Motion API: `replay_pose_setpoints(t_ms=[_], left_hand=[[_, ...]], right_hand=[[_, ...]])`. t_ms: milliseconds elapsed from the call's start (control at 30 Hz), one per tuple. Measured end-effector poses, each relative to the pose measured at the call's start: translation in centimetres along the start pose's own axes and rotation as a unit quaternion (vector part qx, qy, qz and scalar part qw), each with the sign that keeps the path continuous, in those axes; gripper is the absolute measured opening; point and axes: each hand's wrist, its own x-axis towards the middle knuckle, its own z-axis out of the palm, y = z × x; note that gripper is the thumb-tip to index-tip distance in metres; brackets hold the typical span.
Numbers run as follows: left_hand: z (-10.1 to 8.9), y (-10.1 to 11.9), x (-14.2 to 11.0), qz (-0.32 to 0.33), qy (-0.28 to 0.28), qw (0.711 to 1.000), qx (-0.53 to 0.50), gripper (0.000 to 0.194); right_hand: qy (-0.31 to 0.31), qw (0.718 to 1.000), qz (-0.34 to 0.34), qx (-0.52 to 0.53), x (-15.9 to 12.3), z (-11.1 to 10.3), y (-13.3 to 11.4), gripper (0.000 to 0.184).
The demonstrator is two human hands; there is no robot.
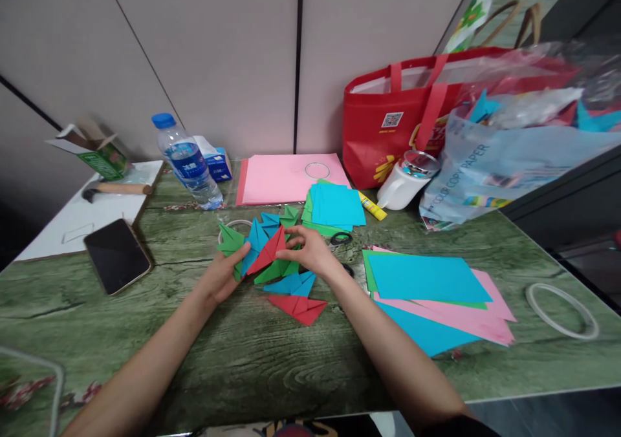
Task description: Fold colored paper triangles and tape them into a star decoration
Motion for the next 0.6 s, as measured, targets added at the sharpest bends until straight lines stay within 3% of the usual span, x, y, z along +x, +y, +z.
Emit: replay_pose_setpoints(t_ms=[133,233,333,400,600], left_hand=[[0.2,-0.4,0.0,-0.001,-0.013,1.0,-0.02,0.041],[0.3,-0.4,-0.1,0.001,-0.015,1.0,-0.024,0.043],[0.6,-0.4,-0.2,0.02,-0.011,0.999,-0.023,0.045],[0.7,-0.3,-0.4,0.03,-0.021,0.999,-0.012,0.046],[-0.9,1.5,-1.8,0.023,-0.167,0.977,0.129,0.061]], right_hand=[[0.035,0.999,-0.004,0.026,-0.5,0.5,0.0,0.056],[0.05,0.998,-0.013,0.019,-1.2,0.3,-0.4,0.064],[0.041,0.999,-0.001,0.014,-1.8,0.1,-0.2,0.074],[0.018,1.0,0.015,0.02,-2.0,-0.1,0.2,0.068],[-0.036,0.999,-0.015,-0.03,-2.2,-1.6,-0.3,0.045]])
